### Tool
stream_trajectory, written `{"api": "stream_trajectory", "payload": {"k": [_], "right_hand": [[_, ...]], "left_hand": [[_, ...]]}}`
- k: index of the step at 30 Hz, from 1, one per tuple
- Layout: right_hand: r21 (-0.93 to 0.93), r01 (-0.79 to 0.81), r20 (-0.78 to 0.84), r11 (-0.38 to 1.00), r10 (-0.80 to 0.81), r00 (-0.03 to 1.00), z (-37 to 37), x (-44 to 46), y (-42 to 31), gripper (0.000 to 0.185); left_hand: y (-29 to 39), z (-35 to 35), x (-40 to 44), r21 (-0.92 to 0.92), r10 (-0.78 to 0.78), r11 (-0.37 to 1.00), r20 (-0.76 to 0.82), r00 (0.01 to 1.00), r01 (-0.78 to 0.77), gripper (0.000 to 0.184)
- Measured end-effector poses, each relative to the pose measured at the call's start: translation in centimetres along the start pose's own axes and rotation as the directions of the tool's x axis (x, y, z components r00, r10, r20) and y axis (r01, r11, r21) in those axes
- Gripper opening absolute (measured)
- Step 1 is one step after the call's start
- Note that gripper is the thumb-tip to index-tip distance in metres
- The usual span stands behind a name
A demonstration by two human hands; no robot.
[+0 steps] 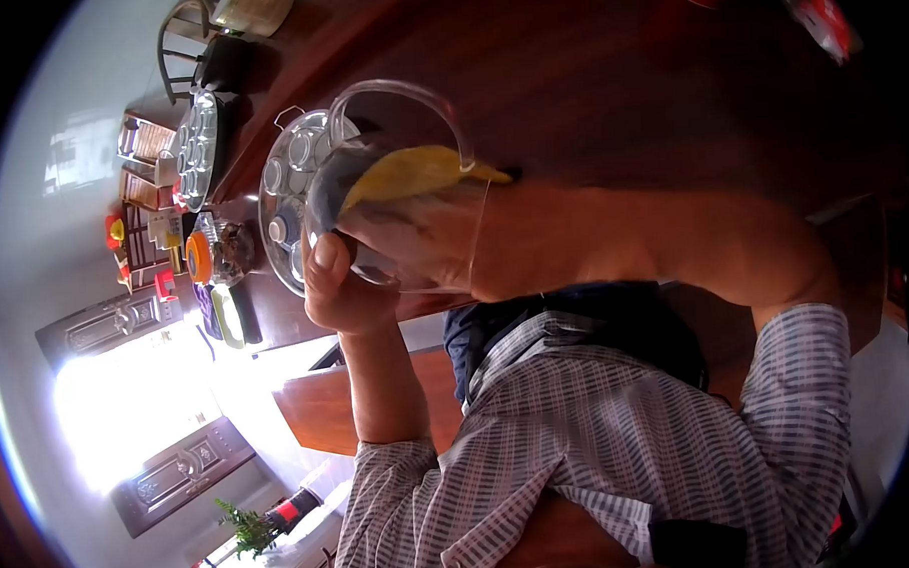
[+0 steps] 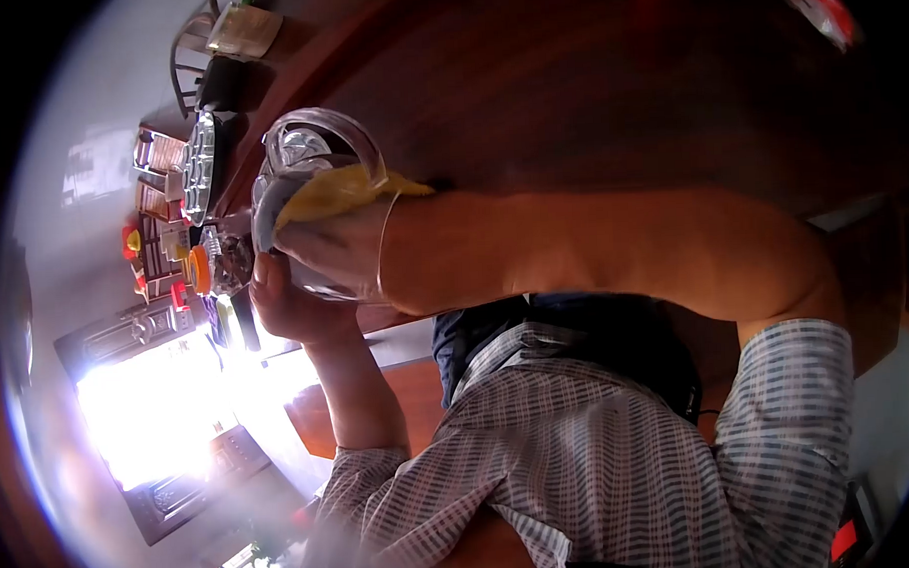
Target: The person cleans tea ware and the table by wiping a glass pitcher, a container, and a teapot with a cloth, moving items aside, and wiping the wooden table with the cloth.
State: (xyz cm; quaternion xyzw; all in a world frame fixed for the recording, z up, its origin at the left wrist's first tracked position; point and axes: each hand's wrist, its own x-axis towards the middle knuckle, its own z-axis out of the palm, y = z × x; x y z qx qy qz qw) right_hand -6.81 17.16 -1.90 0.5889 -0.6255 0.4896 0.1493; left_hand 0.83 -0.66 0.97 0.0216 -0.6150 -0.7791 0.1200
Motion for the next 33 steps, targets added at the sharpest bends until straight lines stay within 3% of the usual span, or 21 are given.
{"api": "stream_trajectory", "payload": {"k": [1, 3, 4, 6, 8, 13, 16, 19, 23, 25, 28, 30, 33], "right_hand": [[-0.017, 0.007, -0.012, 1.0, -0.007, 1.0, 0.6, 0.1, -0.4, 0.049], [-0.03, -0.011, 0.112, 0.999, 0.014, 0.994, 0.5, 0.3, -0.4, 0.045], [-0.021, -0.039, 0.247, 0.999, 0.043, 0.968, 0.1, 0.4, -0.4, 0.043], [0.105, -0.101, 0.35, 0.989, 0.058, 0.935, -0.8, 0.5, -0.4, 0.038], [0.336, -0.149, 0.298, 0.93, 0.045, 0.953, -1.7, 0.4, -0.1, 0.035], [0.206, 0.005, 0.07, 0.979, -0.02, 0.997, -0.5, 0.3, 0.7, 0.039], [-0.017, 0.034, 0.017, 0.999, -0.034, 0.999, 0.0, 0.1, 0.1, 0.042], [-0.044, 0.002, 0.15, 0.999, 0.005, 0.989, -0.2, 0.3, 0.2, 0.044], [0.235, -0.209, 0.447, 0.949, 0.086, 0.89, -1.9, 0.7, 0.1, 0.045], [0.176, -0.156, 0.414, 0.972, 0.071, 0.908, -1.6, 0.8, 0.1, 0.045], [0.053, 0.095, 0.161, 0.994, -0.102, 0.982, -0.2, 0.3, 1.1, 0.046], [-0.024, 0.146, 0.046, 0.989, -0.145, 0.988, 0.2, 0.2, 1.1, 0.047], [-0.084, 0.07, 0.103, 0.994, -0.062, 0.993, 0.6, 0.3, 0.1, 0.046]], "left_hand": [[-0.1, 0.0, 0.1, -0.088, 0.001, 0.996, 0.008, 1.0, -0.001, 0.081], [-0.2, 0.1, 0.6, -0.102, 0.021, 0.995, 0.06, 0.998, -0.015, 0.08], [-0.2, 0.2, 1.0, -0.027, 0.03, 0.999, 0.097, 0.995, -0.028, 0.08], [0.1, 0.5, 1.1, 0.094, 0.037, 0.994, 0.14, 0.989, -0.051, 0.081], [0.5, 1.2, 1.0, 0.184, 0.044, 0.98, 0.147, 0.988, -0.071, 0.081], [1.0, 1.7, 0.8, 0.101, 0.053, 0.993, 0.064, 0.997, -0.06, 0.082], [0.9, 0.7, 0.7, 0.053, 0.018, 0.998, 0.023, 1.0, -0.019, 0.083], [0.7, 1.1, 1.0, 0.028, -0.019, 0.999, 0.025, 0.999, 0.019, 0.084], [0.3, 0.6, 1.3, 0.103, -0.019, 0.995, 0.174, 0.985, 0.001, 0.085], [0.7, 1.0, 1.0, 0.115, 0.018, 0.993, 0.176, 0.984, -0.039, 0.086], [1.3, 1.5, 0.4, 0.129, 0.037, 0.991, 0.076, 0.996, -0.046, 0.086], [1.3, 1.2, 0.3, 0.092, 0.028, 0.995, 0.003, 1.0, -0.029, 0.085], [1.0, 0.4, 0.8, 0.047, 0.017, 0.999, 0.011, 1.0, -0.017, 0.084]]}}
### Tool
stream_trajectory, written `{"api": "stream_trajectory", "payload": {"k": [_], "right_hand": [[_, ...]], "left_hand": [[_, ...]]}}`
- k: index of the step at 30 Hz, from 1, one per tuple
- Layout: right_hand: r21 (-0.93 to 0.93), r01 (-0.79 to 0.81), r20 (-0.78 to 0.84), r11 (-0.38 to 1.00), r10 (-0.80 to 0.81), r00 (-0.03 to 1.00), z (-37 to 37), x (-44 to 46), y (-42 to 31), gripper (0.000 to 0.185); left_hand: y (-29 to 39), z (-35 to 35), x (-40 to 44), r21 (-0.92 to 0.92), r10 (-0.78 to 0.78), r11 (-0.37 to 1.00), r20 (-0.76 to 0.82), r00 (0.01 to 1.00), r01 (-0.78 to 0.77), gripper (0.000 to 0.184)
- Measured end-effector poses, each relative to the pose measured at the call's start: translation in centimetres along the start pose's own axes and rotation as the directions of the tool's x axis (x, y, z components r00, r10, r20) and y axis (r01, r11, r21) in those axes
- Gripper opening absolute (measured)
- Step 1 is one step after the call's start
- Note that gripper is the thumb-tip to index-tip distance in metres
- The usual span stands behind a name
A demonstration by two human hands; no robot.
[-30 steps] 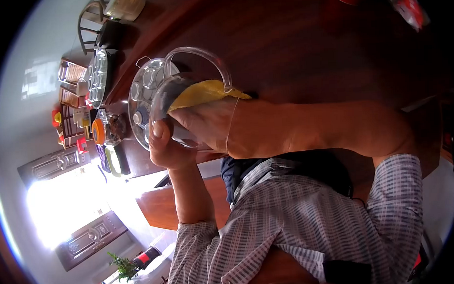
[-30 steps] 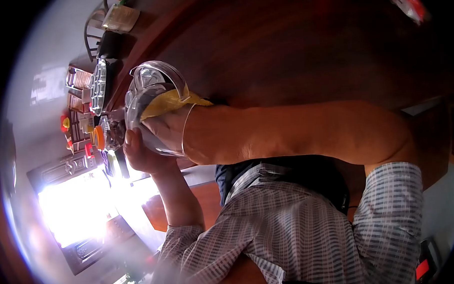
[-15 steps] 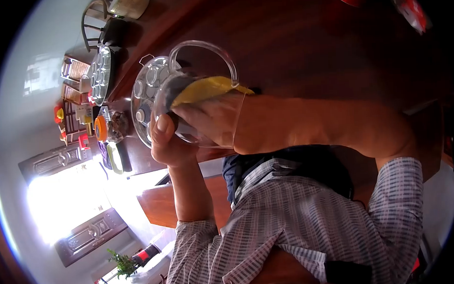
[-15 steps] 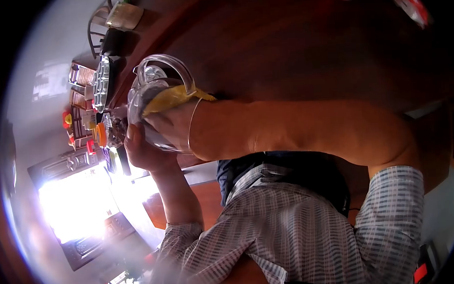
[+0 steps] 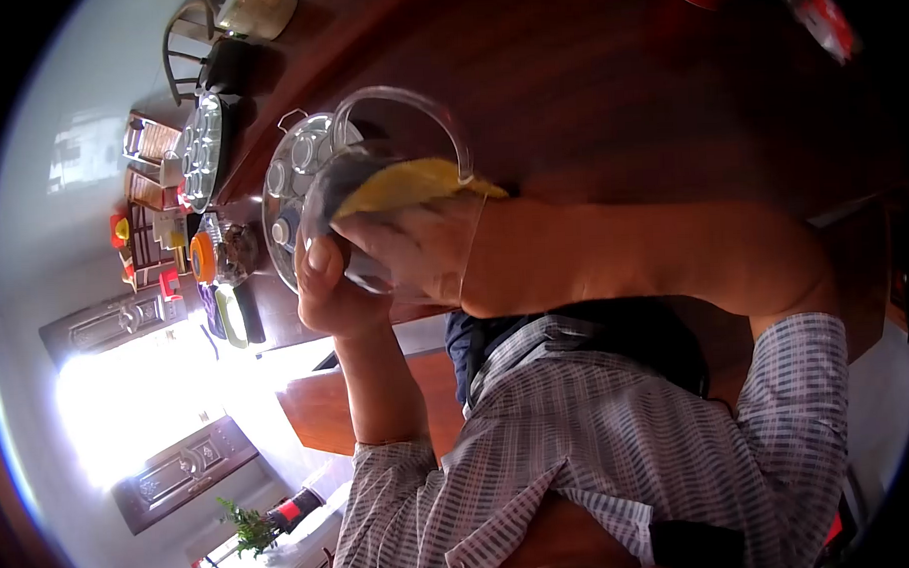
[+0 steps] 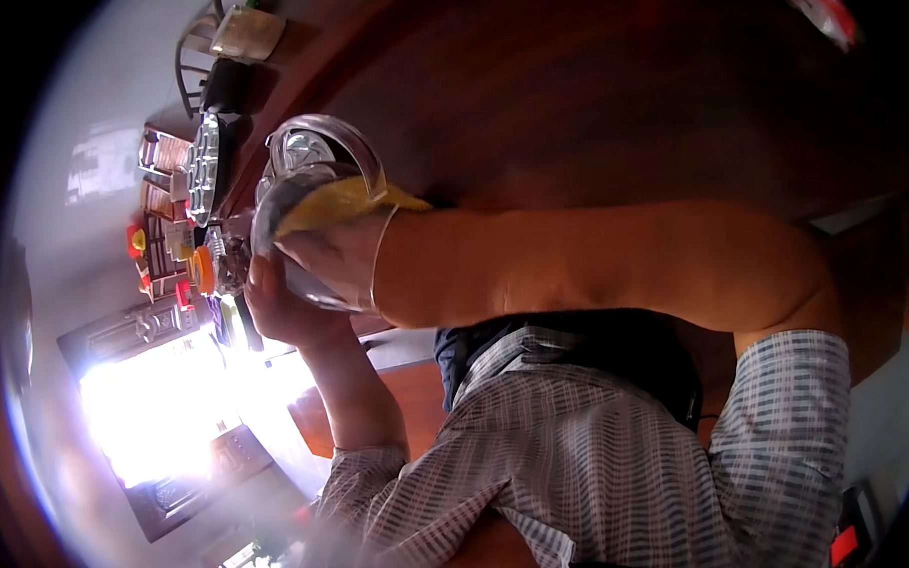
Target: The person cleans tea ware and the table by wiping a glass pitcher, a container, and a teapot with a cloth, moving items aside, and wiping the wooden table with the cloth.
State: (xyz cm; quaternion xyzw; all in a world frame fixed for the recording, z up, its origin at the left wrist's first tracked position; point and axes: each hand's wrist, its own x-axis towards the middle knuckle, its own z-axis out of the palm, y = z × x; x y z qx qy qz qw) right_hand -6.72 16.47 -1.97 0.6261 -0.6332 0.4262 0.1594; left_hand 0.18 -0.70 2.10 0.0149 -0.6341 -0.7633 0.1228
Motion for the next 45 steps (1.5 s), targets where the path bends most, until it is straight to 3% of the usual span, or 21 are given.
{"api": "stream_trajectory", "payload": {"k": [3, 5, 9, 12, 14, 16, 17, 18, 20, 21, 23, 25, 26, 28, 30, 33, 36, 38, 41, 43, 45], "right_hand": [[0.106, -0.066, 0.201, 0.992, 0.044, 0.979, -0.4, 0.0, -0.5, 0.046], [0.413, -0.265, 0.384, 0.871, 0.098, 0.918, -2.4, 0.3, 0.2, 0.046], [0.472, -0.215, 0.251, 0.855, 0.104, 0.963, -2.5, -0.3, 0.6, 0.042], [0.434, -0.186, 0.118, 0.881, 0.149, 0.982, -2.2, -0.4, 0.4, 0.049], [0.366, -0.142, 0.011, 0.92, 0.148, 0.989, -1.3, -0.6, 0.1, 0.058], [0.27, -0.085, 0.019, 0.959, 0.083, 0.996, -0.5, -1.1, 0.6, 0.06], [0.217, -0.061, 0.054, 0.974, 0.05, 0.997, -0.1, -1.5, 0.9, 0.059], [0.323, -0.153, 0.199, 0.934, 0.092, 0.976, -0.9, -1.3, 1.1, 0.058], [0.479, -0.348, 0.481, 0.806, 0.091, 0.872, -3.4, 0.1, 1.4, 0.058], [0.434, -0.309, 0.439, 0.846, 0.101, 0.893, -3.2, 0.2, 1.4, 0.059], [0.334, -0.252, 0.357, 0.908, 0.125, 0.926, -2.4, 0.0, 0.8, 0.06], [0.103, -0.273, 0.493, 0.956, 0.189, 0.849, -1.5, 0.9, -0.2, 0.059], [0.036, -0.241, 0.428, 0.97, 0.203, 0.881, -1.3, 0.8, -0.2, 0.059], [-0.05, -0.168, 0.173, 0.985, 0.174, 0.969, -0.9, 0.0, -0.2, 0.058], [-0.284, -0.004, 0.075, 0.959, 0.027, 0.997, -0.8, -0.4, -0.4, 0.058], [-0.565, 0.21, 0.316, 0.798, -0.026, 0.948, -1.1, -0.3, -0.9, 0.057], [-0.21, 0.002, 0.31, 0.978, 0.065, 0.948, -1.9, 0.0, -0.7, 0.055], [0.309, -0.15, 0.213, 0.939, 0.085, 0.973, -2.8, -0.4, 0.8, 0.054], [0.34, -0.068, 0.05, 0.938, 0.054, 0.997, -1.5, -0.6, 1.4, 0.048], [0.047, -0.042, 0.02, 0.998, 0.041, 0.999, -1.0, -0.7, 1.1, 0.049], [-0.035, -0.055, 0.032, 0.998, 0.056, 0.998, -0.8, -0.7, 0.8, 0.047]], "left_hand": [[0.0, 0.2, -0.1, 0.017, -0.024, 1.0, 0.122, 0.992, 0.022, 0.082], [-1.0, -0.1, 0.3, -0.075, -0.038, 0.996, 0.157, 0.987, 0.05, 0.082], [-0.2, 0.8, 0.9, 0.17, 0.011, 0.985, 0.121, 0.993, -0.032, 0.083], [0.1, 0.7, 1.1, 0.147, 0.001, 0.989, 0.085, 0.996, -0.013, 0.082], [-2.1, -1.1, 0.6, 0.468, 0.193, 0.873, -0.078, 0.978, -0.135, 0.082], [-1.5, 0.0, 0.8, 0.446, 0.206, 0.887, -0.144, 0.968, -0.122, 0.081], [-0.5, 0.8, 0.6, 0.258, 0.095, 0.965, -0.133, 0.986, -0.058, 0.081], [0.2, 1.5, 0.2, 0.061, -0.016, 0.998, -0.11, 0.994, 0.023, 0.081], [-0.5, -0.1, 0.8, 0.118, 0.015, 0.993, 0.091, 0.996, -0.026, 0.079], [-0.6, -0.5, 1.5, 0.141, 0.03, 0.988, 0.206, 0.978, -0.06, 0.078], [-0.7, 0.2, 1.3, 0.041, -0.059, 0.998, 0.164, 0.985, 0.053, 0.077], [-0.9, -0.4, 1.7, -0.01, -0.105, 0.994, 0.155, 0.982, 0.108, 0.076], [-1.1, -1.6, 1.6, 0.055, -0.085, 0.996, 0.255, 0.963, 0.073, 0.082], [-1.4, -2.3, 1.7, -0.284, -0.027, 0.951, 0.306, 0.952, 0.118, 0.078], [-1.2, -2.0, 1.2, -0.354, -0.018, 0.928, 0.27, 0.963, 0.117, 0.075], [-0.5, -0.3, 1.1, -0.184, -0.019, 0.981, 0.219, 0.976, 0.06, 0.074], [0.0, 1.0, 1.6, 0.096, -0.009, 0.995, 0.19, 0.982, -0.01, 0.075], [-0.2, 0.5, 2.1, 0.176, -0.008, 0.984, 0.185, 0.983, -0.026, 0.077], [0.6, 0.8, 1.5, 0.173, 0.005, 0.985, 0.128, 0.992, -0.028, 0.077], [1.0, 0.4, 1.2, 0.202, -0.008, 0.979, 0.121, 0.993, -0.017, 0.078], [0.6, -0.3, 0.9, 0.106, -0.041, 0.994, 0.012, 0.999, 0.039, 0.078]]}}
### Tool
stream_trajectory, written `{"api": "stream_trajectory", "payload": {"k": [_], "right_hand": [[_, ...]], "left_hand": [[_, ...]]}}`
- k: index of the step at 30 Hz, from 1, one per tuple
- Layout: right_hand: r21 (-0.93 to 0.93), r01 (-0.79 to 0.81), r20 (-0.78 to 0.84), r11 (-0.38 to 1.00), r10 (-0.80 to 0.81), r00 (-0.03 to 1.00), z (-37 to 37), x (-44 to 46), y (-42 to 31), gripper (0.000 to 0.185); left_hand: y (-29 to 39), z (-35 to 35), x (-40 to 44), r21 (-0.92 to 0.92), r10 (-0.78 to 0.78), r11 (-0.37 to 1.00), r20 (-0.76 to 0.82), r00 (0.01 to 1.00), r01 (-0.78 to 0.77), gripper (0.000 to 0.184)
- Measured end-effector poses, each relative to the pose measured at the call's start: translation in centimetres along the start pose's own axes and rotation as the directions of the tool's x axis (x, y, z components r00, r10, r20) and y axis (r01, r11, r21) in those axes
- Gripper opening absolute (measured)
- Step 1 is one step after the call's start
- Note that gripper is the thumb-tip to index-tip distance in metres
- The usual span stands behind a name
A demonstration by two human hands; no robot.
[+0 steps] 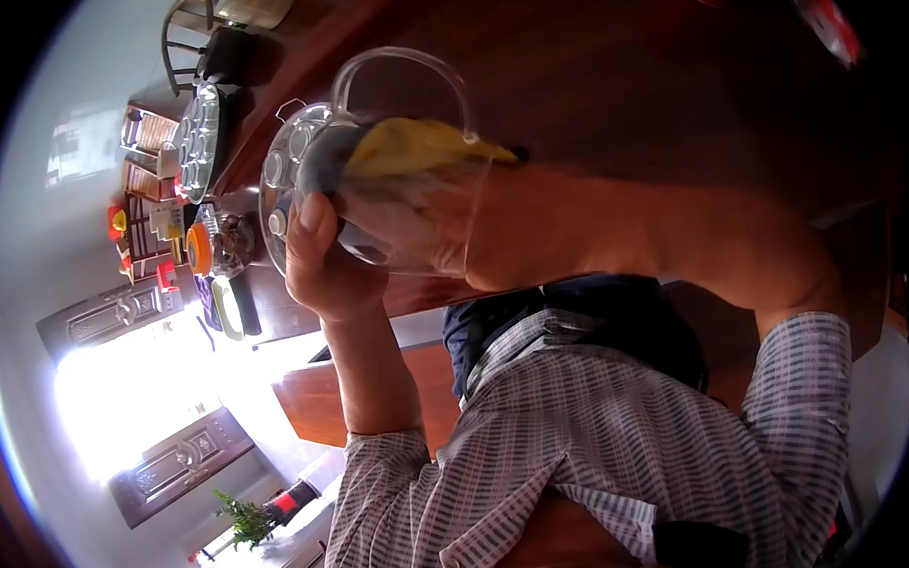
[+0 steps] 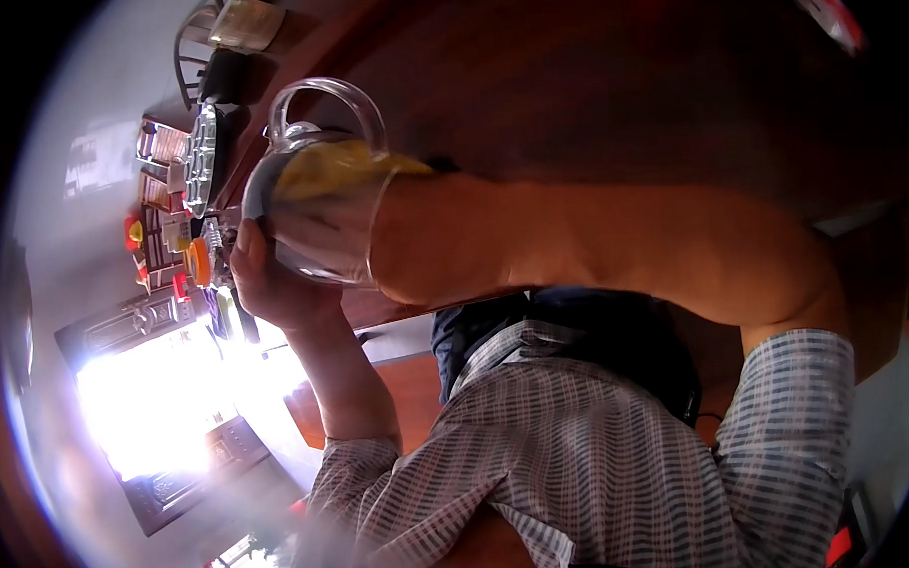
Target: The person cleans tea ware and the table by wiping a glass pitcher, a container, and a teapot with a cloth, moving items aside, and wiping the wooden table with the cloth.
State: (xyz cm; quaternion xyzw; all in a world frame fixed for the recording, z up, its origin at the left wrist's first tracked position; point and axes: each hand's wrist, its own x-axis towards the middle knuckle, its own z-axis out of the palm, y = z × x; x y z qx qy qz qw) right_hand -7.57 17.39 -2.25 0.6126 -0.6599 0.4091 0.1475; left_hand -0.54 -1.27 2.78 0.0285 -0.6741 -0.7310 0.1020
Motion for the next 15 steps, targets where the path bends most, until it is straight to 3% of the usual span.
{"api": "stream_trajectory", "payload": {"k": [5, 9, 11, 14, 15], "right_hand": [[0.296, -0.128, 0.197, 0.947, 0.07, 0.978, 0.2, 0.0, -0.5, 0.045], [0.417, -0.12, 0.244, 0.901, 0.016, 0.97, -1.7, 0.0, 0.2, 0.045], [0.513, -0.219, 0.294, 0.83, 0.07, 0.953, -2.1, 0.0, 0.3, 0.045], [0.384, -0.224, 0.305, 0.896, 0.106, 0.947, -1.5, -0.3, 0.4, 0.053], [0.231, -0.126, 0.195, 0.965, 0.081, 0.977, -1.2, -0.2, 0.2, 0.052]], "left_hand": [[-0.8, -0.4, 0.0, -0.108, -0.043, 0.993, 0.04, 0.998, 0.047, 0.078], [-1.2, 0.7, 0.5, -0.083, -0.033, 0.996, 0.128, 0.991, 0.044, 0.073], [-1.1, 0.6, 0.5, -0.058, -0.003, 0.998, 0.135, 0.991, 0.011, 0.073], [-0.7, 0.9, 0.6, -0.042, 0.019, 0.999, 0.089, 0.996, -0.015, 0.074], [-0.3, 1.1, 0.4, -0.038, 0.013, 0.999, 0.023, 1.0, -0.012, 0.075]]}}
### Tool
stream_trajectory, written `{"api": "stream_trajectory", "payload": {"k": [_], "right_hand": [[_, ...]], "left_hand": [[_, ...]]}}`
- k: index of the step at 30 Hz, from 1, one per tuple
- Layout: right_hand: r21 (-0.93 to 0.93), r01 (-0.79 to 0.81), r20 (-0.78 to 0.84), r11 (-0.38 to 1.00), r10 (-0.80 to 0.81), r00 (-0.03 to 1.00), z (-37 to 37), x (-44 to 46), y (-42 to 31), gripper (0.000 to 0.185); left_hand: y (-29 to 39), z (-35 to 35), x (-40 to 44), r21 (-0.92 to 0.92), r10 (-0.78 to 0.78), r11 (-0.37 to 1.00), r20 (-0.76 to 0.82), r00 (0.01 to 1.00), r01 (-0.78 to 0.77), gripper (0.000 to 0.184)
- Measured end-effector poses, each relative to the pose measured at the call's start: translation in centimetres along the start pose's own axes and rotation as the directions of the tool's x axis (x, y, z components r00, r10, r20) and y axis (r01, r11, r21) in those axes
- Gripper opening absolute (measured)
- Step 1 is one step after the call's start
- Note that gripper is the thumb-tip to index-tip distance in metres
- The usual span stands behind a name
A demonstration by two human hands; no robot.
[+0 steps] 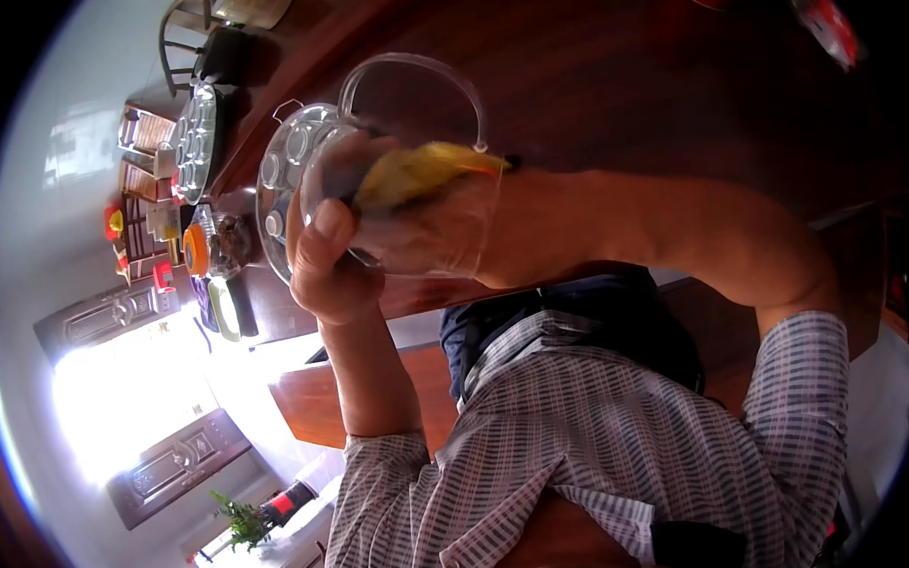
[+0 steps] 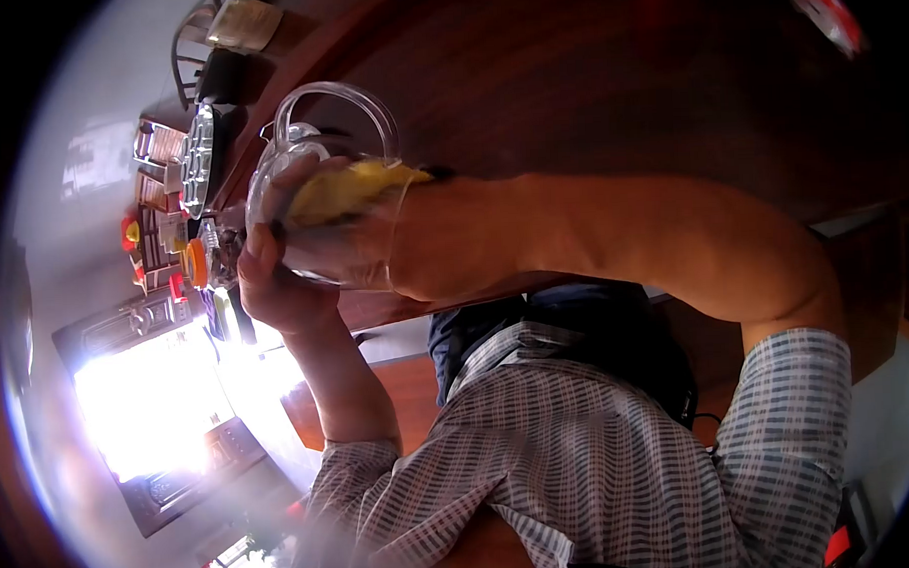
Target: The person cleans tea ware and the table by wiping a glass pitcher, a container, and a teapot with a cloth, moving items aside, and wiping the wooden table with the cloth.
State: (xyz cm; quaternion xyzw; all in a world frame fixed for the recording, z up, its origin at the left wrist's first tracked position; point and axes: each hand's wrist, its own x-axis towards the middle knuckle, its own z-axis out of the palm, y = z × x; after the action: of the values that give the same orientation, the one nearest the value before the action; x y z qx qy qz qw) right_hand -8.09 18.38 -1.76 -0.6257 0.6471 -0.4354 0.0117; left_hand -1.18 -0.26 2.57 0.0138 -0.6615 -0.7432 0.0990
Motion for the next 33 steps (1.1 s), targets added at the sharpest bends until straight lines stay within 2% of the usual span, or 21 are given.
{"api": "stream_trajectory", "payload": {"k": [1, 3, 5, 10, 13, 14, 17, 20, 23, 26, 29, 30, 31, 33], "right_hand": [[-0.14, 0.031, -0.078, 0.99, -0.042, 0.996, 0.4, 0.3, -0.1, 0.051], [-0.191, 0.032, -0.102, 0.981, -0.052, 0.993, 0.4, 0.4, -0.3, 0.049], [-0.163, 0.004, -0.029, 0.987, -0.009, 1.0, 0.8, 0.7, -0.7, 0.046], [0.081, -0.095, 0.156, 0.992, 0.082, 0.984, -0.3, 0.9, -1.0, 0.041], [0.286, -0.142, 0.21, 0.948, 0.082, 0.974, -1.9, 0.6, -0.3, 0.039], [0.304, -0.164, 0.238, 0.938, 0.092, 0.967, -2.1, 0.6, 0.0, 0.039], [0.275, -0.135, 0.167, 0.952, 0.091, 0.982, -1.9, 0.3, 0.2, 0.036], [0.12, -0.193, 0.277, 0.974, 0.154, 0.949, -3.2, 1.5, -0.5, 0.036], [-0.052, -0.285, 0.438, 0.957, 0.279, 0.854, -4.4, 2.1, -0.7, 0.041], [0.113, -0.097, 0.218, 0.989, 0.071, 0.973, -5.4, 1.1, 0.3, 0.042], [0.234, 0.047, -0.146, 0.971, -0.013, 0.989, -5.7, 1.1, 2.9, 0.045], [0.477, -0.043, -0.165, 0.878, 0.138, 0.977, -5.4, 0.8, 4.2, 0.045], [0.7, -0.047, -0.144, 0.713, 0.205, 0.968, -5.8, 0.8, 4.9, 0.043], [0.971, -0.036, -0.045, 0.237, 0.325, 0.945, -6.9, 0.9, 6.3, 0.041]], "left_hand": [[0.2, 0.0, -0.3, 0.004, -0.003, 1.0, -0.066, 0.998, 0.003, 0.076], [0.3, -1.0, -0.7, 0.012, -0.018, 1.0, -0.016, 1.0, 0.018, 0.076], [0.1, -1.2, -0.7, -0.036, -0.015, 0.999, 0.012, 1.0, 0.015, 0.075], [-0.7, -0.9, -0.3, -0.144, -0.065, 0.986, 0.099, 0.993, 0.079, 0.071], [-1.1, -0.5, -0.1, -0.03, -0.025, 0.999, 0.063, 0.998, 0.027, 0.068], [-1.3, -0.6, -0.1, -0.035, -0.033, 0.999, 0.042, 0.999, 0.035, 0.067], [-1.4, -0.6, 0.3, -0.063, -0.031, 0.998, -0.003, 1.0, 0.031, 0.064], [-0.6, -0.7, 0.2, -0.107, -0.024, 0.994, -0.077, 0.997, 0.016, 0.064], [-0.2, -1.7, 0.6, 0.071, 0.078, 0.995, -0.064, 0.995, -0.073, 0.065], [0.5, -4.6, 1.2, -0.07, 0.037, 0.997, -0.1, 0.994, -0.044, 0.066], [1.1, -6.6, 1.0, -0.368, 0.027, 0.928, -0.068, 0.997, -0.05, 0.076], [1.5, -6.8, 0.8, -0.368, 0.016, 0.927, -0.146, 0.989, -0.07, 0.079], [1.8, -7.0, 0.7, -0.366, 0.006, 0.926, -0.223, 0.975, -0.089, 0.082], [2.6, -6.9, 0.1, -0.393, -0.051, 0.919, -0.224, 0.973, -0.042, 0.084]]}}
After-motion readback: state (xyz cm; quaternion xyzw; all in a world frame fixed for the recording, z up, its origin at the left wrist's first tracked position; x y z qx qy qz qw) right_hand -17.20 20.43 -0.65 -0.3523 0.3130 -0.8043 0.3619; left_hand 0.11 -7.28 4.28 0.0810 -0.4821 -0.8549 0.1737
